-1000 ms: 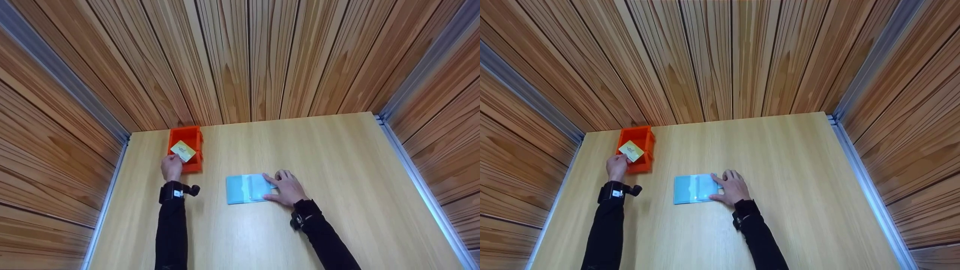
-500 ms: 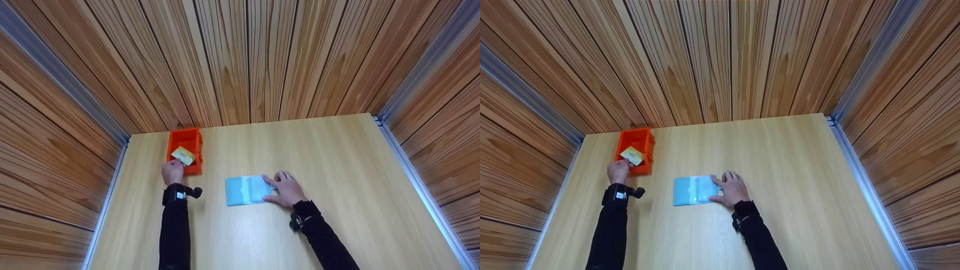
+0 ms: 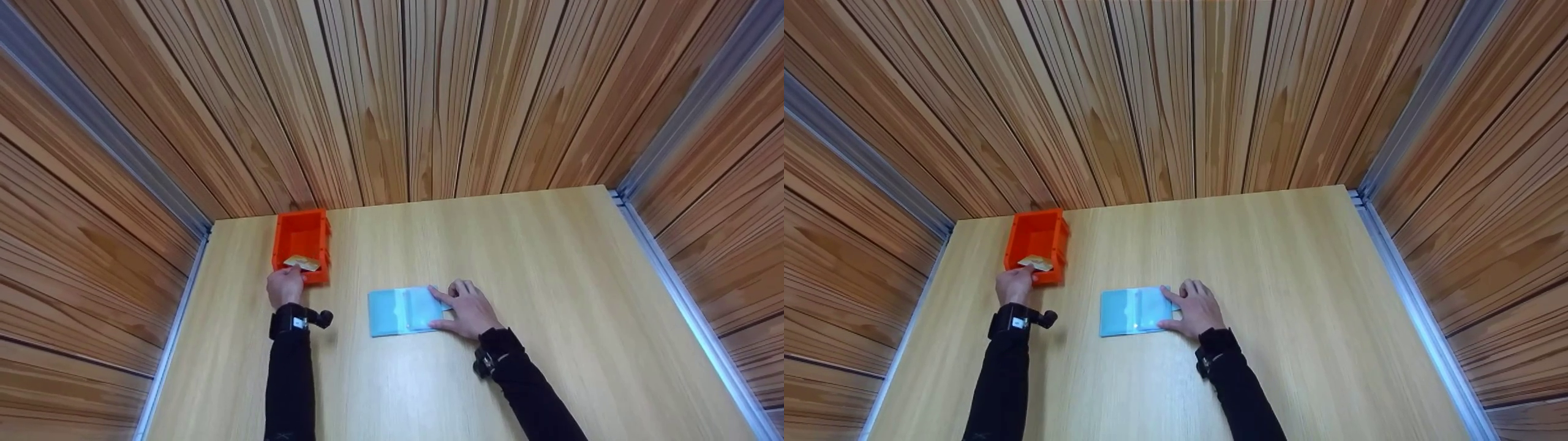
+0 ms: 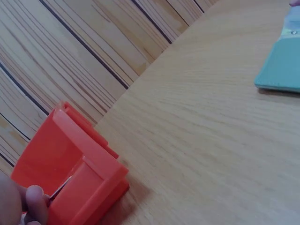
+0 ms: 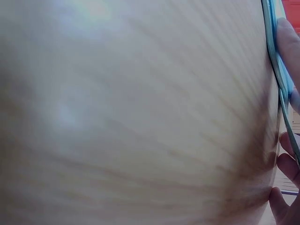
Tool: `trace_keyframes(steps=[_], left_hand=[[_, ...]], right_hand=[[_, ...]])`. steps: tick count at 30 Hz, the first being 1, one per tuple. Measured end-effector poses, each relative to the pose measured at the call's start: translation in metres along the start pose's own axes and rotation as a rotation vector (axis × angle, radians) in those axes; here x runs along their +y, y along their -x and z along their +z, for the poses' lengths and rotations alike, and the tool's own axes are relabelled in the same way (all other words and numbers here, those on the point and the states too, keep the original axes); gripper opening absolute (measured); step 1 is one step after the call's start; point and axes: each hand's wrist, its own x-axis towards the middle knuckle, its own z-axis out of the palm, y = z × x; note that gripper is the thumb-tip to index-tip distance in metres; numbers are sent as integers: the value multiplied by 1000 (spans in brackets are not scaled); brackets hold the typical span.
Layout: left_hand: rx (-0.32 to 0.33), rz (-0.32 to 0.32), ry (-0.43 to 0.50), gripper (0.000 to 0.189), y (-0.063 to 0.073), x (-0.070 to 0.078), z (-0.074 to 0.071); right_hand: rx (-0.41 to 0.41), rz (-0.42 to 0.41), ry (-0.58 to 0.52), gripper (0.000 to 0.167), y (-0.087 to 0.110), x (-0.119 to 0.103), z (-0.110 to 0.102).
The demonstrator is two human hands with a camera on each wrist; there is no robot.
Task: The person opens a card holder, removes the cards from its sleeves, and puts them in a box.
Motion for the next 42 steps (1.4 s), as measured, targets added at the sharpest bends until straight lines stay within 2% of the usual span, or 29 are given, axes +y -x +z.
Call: trace_keyframes(steps=[14, 24, 36, 42], left_hand=[[22, 65, -232, 30, -3, 3, 0], [8, 103, -387, 33, -6, 6, -1], [-30, 124, -453, 42, -9, 7, -5], [-7, 182, -425, 35, -7, 3, -3]], right_hand=[[-10, 13, -2, 81, -1, 0, 0], [-15, 15, -2, 81, -1, 1, 0], [-4, 9, -21, 79, 0, -2, -1], [-15, 15, -2, 81, 0, 0, -1]])
